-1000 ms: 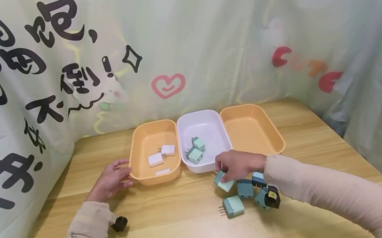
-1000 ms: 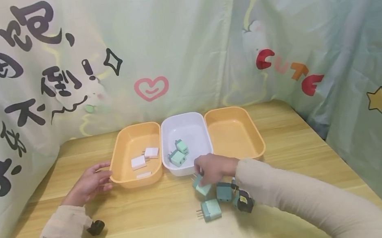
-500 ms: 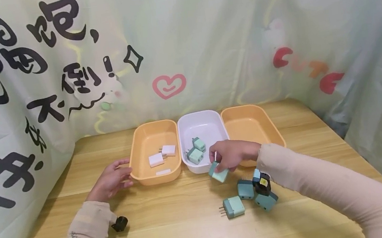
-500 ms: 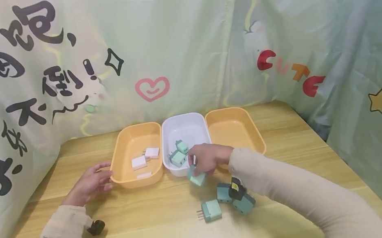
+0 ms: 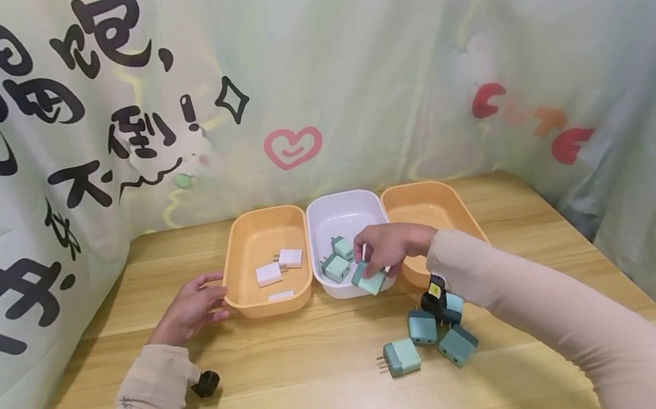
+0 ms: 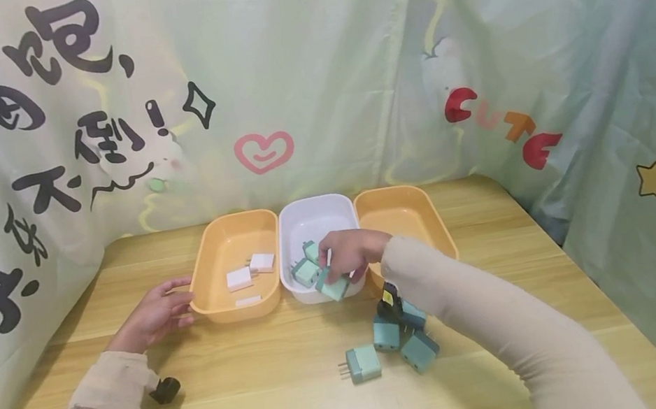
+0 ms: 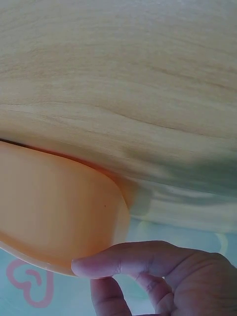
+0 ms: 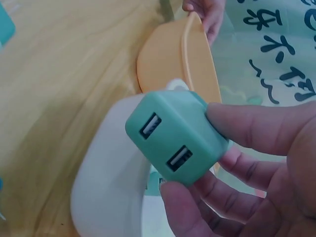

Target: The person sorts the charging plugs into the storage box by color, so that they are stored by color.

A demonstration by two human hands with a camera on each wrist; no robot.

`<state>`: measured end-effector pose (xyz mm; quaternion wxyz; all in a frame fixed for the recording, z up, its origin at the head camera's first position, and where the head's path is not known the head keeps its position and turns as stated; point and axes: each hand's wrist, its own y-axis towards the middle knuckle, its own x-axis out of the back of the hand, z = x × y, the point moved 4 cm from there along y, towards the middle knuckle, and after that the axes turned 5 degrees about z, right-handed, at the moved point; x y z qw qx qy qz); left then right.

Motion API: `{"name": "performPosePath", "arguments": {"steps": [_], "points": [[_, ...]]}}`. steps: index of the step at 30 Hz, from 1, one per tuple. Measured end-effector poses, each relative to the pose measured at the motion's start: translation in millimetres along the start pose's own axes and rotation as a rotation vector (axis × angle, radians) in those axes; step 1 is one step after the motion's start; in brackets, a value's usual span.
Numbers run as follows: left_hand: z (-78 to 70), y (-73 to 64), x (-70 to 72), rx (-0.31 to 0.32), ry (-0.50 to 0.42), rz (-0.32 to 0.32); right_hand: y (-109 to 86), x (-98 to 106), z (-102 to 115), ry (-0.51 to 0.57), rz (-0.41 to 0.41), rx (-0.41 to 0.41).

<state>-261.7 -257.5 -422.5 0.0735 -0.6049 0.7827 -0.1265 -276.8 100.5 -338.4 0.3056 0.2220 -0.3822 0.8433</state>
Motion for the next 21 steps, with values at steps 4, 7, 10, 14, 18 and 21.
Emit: {"name": "performPosePath", "arguments": {"steps": [4,7,10,14,18,21], "points": [[-0.1,0.4,0.0,-0.006,-0.007,0.003,6.4,7.2,-0.9,0.030,-0.002,-0.009],[-0.4,0.2,-0.1,-0.004,-0.008,0.005,11.8,13.2,-2.1,0.048,-0.002,-0.018],[-0.7,-0.1,0.0,-0.004,-0.008,0.002,16.7,19.0,-3.1,0.057,-0.001,-0.035],[-0.2,0.2,0.0,-0.007,0.000,0.003,22.2,26.0,-3.7,0.068,-0.001,-0.054],[0.3,0.5,-0.4,-0.009,0.005,0.009,29.2,31.8,-5.6,0.080,-0.004,-0.066],[0.3,0.6,-0.4,-0.009,0.006,0.006,34.8,35.8,-8.0,0.101,-0.013,-0.083]]}}
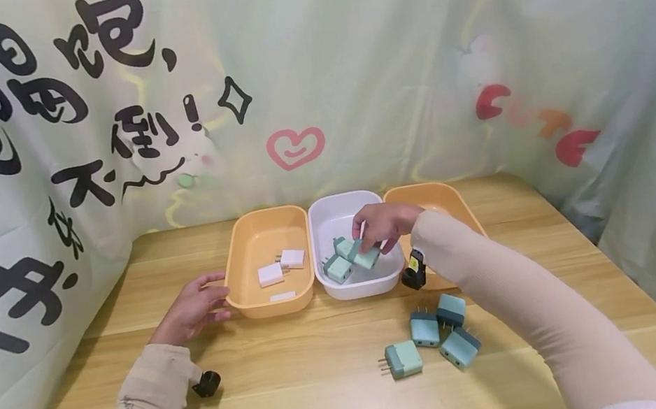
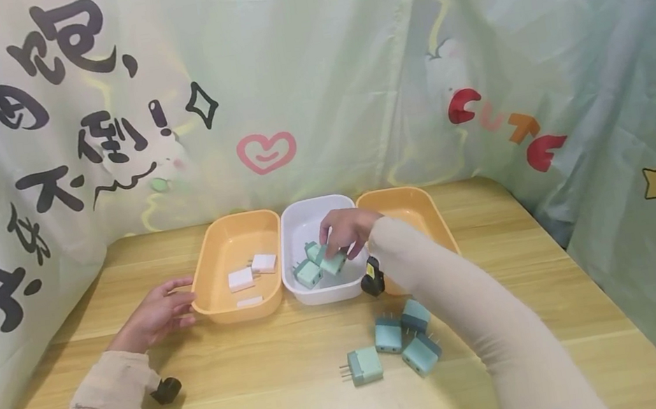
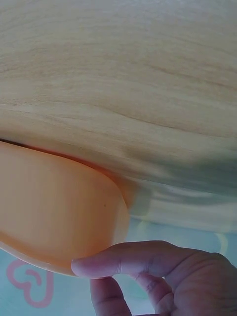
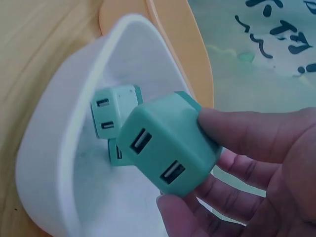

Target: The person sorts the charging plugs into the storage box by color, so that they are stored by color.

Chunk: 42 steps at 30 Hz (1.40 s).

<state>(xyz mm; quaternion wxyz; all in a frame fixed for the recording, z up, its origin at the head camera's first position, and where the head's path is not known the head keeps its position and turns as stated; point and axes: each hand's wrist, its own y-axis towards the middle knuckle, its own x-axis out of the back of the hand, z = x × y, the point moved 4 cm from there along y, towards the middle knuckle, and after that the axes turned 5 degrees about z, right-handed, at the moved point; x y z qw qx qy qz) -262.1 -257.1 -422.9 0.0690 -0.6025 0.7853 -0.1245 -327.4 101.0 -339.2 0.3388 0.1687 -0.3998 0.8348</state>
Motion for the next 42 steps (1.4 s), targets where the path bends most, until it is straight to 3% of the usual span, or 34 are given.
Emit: {"name": "performPosePath", "arguments": {"steps": [23,42], "points": [[0.7,-0.1,-1.6,0.000,0.013,-0.006,17.7,18.4,-7.3,0.050,-0.081,-0.099],[0.8,0.4,1.1,-0.005,0.022,-0.015,22.4,23.1,-7.2,0.029,-0.111,-0.119]]}}
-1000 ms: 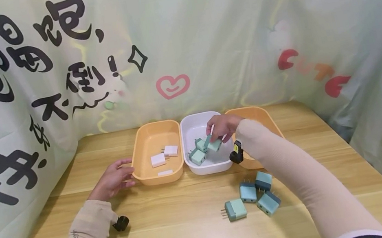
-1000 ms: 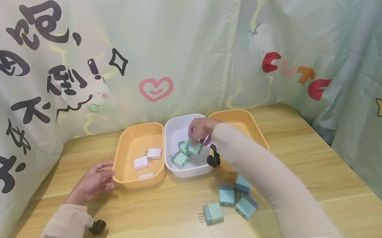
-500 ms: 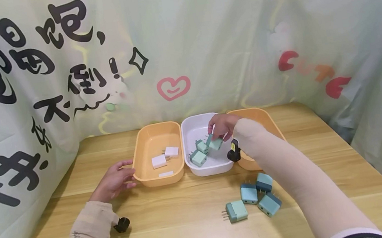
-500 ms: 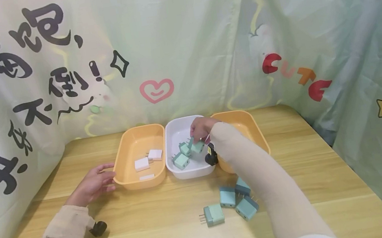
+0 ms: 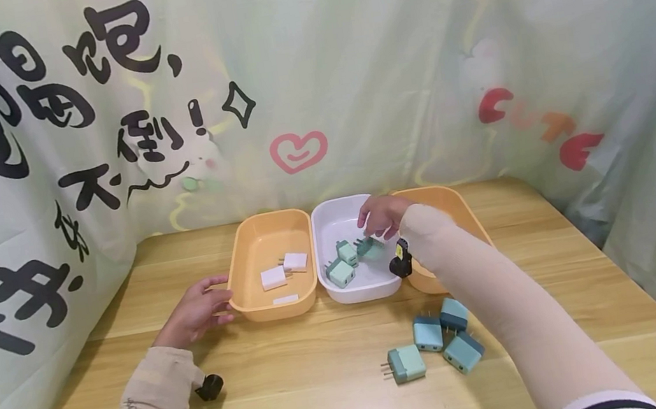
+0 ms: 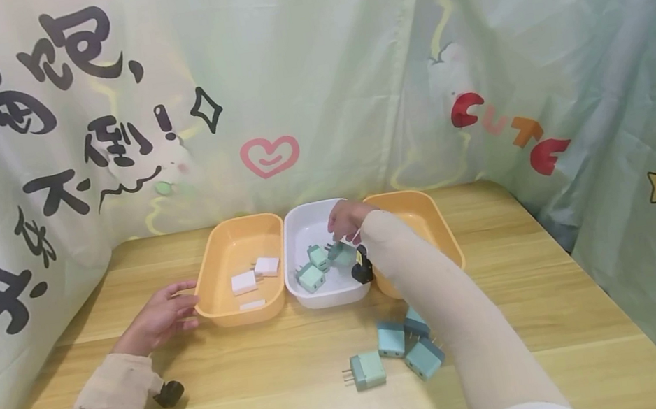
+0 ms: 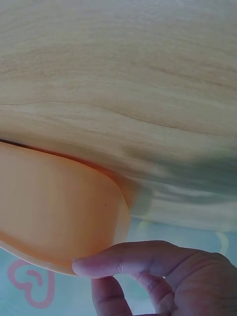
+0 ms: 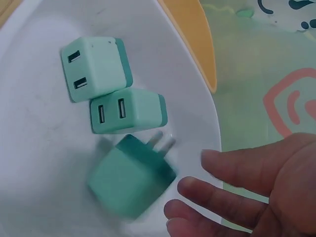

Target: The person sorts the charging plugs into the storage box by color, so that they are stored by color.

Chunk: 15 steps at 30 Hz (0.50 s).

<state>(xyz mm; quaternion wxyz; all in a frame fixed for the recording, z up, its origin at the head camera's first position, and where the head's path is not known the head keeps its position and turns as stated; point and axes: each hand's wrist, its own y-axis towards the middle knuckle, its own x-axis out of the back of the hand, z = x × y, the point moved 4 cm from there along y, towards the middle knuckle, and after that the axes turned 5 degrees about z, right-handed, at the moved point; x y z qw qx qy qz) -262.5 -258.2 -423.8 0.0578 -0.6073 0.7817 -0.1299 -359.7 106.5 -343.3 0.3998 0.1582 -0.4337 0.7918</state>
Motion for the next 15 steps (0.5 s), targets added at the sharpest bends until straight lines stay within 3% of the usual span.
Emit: {"name": "performPosePath", "arguments": {"steps": [15], "points": [[-0.7,-0.6,-1.5,-0.001,-0.002,0.012,-12.5,2.2,-2.8,0.015,0.022,0.060]]}}
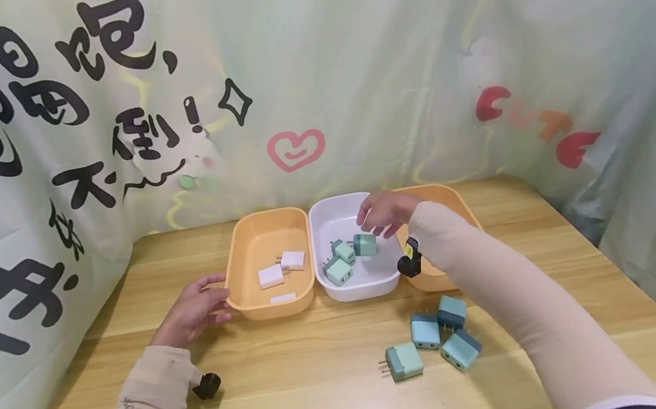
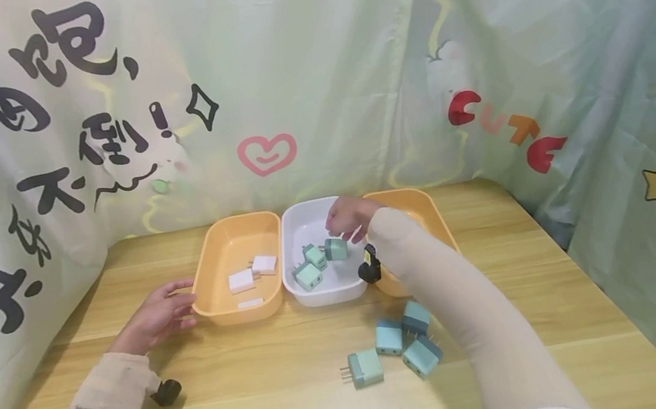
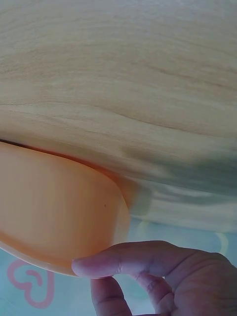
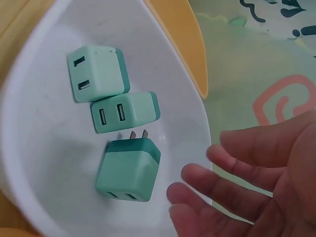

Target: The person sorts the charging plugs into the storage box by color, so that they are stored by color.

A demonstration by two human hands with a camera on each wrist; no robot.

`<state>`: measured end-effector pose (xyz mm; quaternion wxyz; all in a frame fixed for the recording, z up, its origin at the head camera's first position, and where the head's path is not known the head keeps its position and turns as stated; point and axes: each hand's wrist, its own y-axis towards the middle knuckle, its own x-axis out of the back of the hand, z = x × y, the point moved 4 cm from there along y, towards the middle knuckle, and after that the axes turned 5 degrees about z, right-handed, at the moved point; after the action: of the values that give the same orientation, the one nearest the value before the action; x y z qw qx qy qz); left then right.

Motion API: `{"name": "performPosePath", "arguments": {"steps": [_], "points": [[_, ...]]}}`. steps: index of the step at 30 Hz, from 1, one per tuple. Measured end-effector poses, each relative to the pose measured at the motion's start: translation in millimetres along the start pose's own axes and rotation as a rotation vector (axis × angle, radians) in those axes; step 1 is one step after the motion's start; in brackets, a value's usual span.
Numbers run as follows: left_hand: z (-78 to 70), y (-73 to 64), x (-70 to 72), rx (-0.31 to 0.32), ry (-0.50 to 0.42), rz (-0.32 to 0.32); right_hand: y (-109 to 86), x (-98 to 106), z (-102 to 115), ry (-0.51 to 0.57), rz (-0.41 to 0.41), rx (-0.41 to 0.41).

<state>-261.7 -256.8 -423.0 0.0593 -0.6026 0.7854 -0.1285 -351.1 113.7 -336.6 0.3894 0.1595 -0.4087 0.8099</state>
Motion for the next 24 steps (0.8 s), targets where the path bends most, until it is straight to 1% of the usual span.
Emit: {"name": "performPosePath", "arguments": {"steps": [7,11,13,18,24], "points": [[-0.4,0.4,1.3,-0.003,0.006,0.004,-13.1,-1.6,1.9,0.019,-0.021,0.048],[0.1,1.0,2.3,0.005,0.002,-0.005,-22.0,-6.2,2.3,0.052,-0.005,0.067],[0.2,1.2,2.2,0.007,0.002,-0.007,-27.2,-10.1,1.3,0.048,0.008,0.070],[-0.2,0.8,0.6,0.007,0.003,-0.004,-37.5,-20.7,-1.0,-0.019,0.029,0.090],[-0.2,-0.4,0.4,0.009,0.004,-0.006,-48.9,-36.1,-0.3,-0.062,0.077,0.123]]}}
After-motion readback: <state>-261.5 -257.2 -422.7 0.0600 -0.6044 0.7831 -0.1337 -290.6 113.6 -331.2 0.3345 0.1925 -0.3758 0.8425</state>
